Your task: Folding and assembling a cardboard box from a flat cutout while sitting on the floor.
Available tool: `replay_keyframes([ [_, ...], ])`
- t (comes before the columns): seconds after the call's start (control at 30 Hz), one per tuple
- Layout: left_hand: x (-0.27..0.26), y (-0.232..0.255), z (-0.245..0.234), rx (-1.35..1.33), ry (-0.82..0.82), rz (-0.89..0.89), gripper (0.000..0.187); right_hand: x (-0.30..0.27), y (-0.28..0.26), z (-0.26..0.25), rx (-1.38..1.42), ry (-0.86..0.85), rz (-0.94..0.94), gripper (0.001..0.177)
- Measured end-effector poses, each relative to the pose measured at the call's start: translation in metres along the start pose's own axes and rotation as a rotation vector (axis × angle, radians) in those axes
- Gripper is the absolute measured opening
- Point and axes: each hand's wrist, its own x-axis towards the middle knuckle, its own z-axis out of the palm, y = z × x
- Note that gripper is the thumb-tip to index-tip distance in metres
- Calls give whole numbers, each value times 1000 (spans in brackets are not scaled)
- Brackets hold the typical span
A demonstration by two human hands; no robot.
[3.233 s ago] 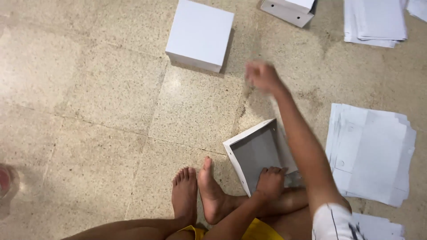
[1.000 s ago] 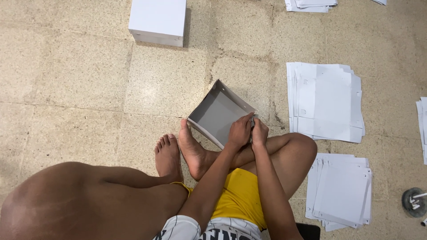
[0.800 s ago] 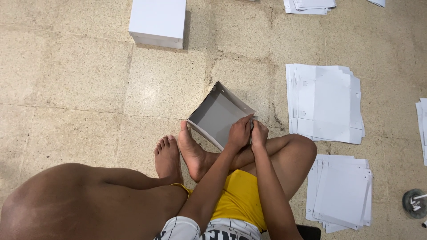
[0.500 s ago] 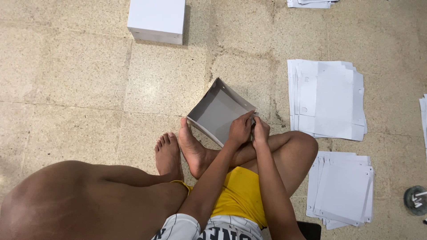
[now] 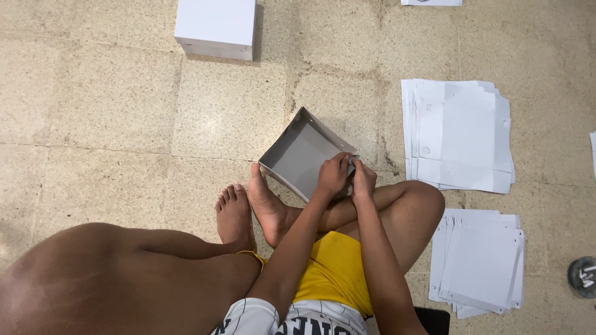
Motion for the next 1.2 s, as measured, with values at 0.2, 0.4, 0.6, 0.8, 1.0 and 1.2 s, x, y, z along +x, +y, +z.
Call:
replay_keyframes([
  [0.2,-5,5,-6,-52,17,-10,31,-14,-10,2,23,19,2,22],
  [0.4,-15,17,-11,-80,-5,-24,30,-29,-25,-1,112,-8,39,21],
  [0.6,-11,20,-13,-101,6,-33,32,-23,-18,0,132,-25,51,25],
  [0.8,-8,15,-10,-105,20,-4,32,-11,-10,0,121,-19,35,20],
  [1.0,-9,11,-8,-93,26,23,31,-16,-14,0,214,-3,75,26],
  [1.2,-12,15,-7,-90,36,21,31,-33,-30,2,133,10,33,33],
])
